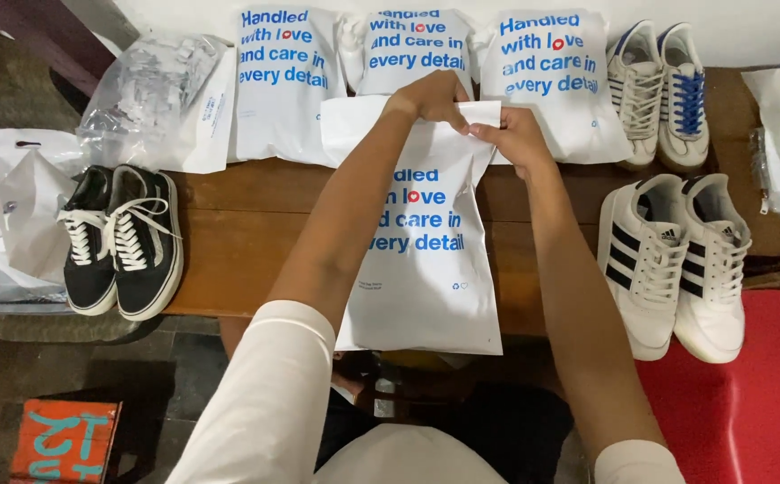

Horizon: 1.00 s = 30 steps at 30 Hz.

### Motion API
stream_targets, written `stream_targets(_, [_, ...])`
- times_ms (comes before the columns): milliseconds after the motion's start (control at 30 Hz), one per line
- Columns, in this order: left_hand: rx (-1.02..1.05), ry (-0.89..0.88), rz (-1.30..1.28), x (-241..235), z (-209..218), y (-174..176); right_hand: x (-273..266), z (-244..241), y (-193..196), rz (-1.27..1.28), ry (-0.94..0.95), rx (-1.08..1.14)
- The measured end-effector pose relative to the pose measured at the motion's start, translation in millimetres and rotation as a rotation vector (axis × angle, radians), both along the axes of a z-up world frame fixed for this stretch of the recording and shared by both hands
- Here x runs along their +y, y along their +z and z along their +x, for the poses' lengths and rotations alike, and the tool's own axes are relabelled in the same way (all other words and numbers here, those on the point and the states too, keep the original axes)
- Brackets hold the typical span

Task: The person places a pair of black sneakers into a white plastic bag with blue text. They then fold the top of the bag over the shoes and seal it by pressing the edges together.

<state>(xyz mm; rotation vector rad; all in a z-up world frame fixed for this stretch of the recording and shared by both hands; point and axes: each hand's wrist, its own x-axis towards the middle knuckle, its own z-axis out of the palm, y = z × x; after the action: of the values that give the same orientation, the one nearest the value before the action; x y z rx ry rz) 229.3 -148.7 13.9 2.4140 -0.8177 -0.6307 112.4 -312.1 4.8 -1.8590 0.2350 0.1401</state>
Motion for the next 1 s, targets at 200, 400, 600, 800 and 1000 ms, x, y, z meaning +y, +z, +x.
stream_targets(200, [0.062,0.032,0.260,10.6,-2.6,22.1,-8.3,10.1,-21.1,0.139,-0.004,-0.004])
stream_targets(400, [0.026,0.026,0.157,17.6,-9.6,20.3,3.7,5.0,-7.9,0.119,-0.020,0.031])
stream_targets(600, [0.027,0.014,0.281,22.9,-7.1,19.0,-0.1,7.8,-16.0,0.086,-0.044,0.005])
stream_targets(800, [0.074,0.076,0.231,37.2,-22.9,39.0,8.6,0.4,-3.0,0.150,-0.035,0.030])
stream_targets(1000, [-0.021,0.023,0.131,38.9,-2.1,3.0,17.9,1.1,1.7,0.001,-0.095,0.040])
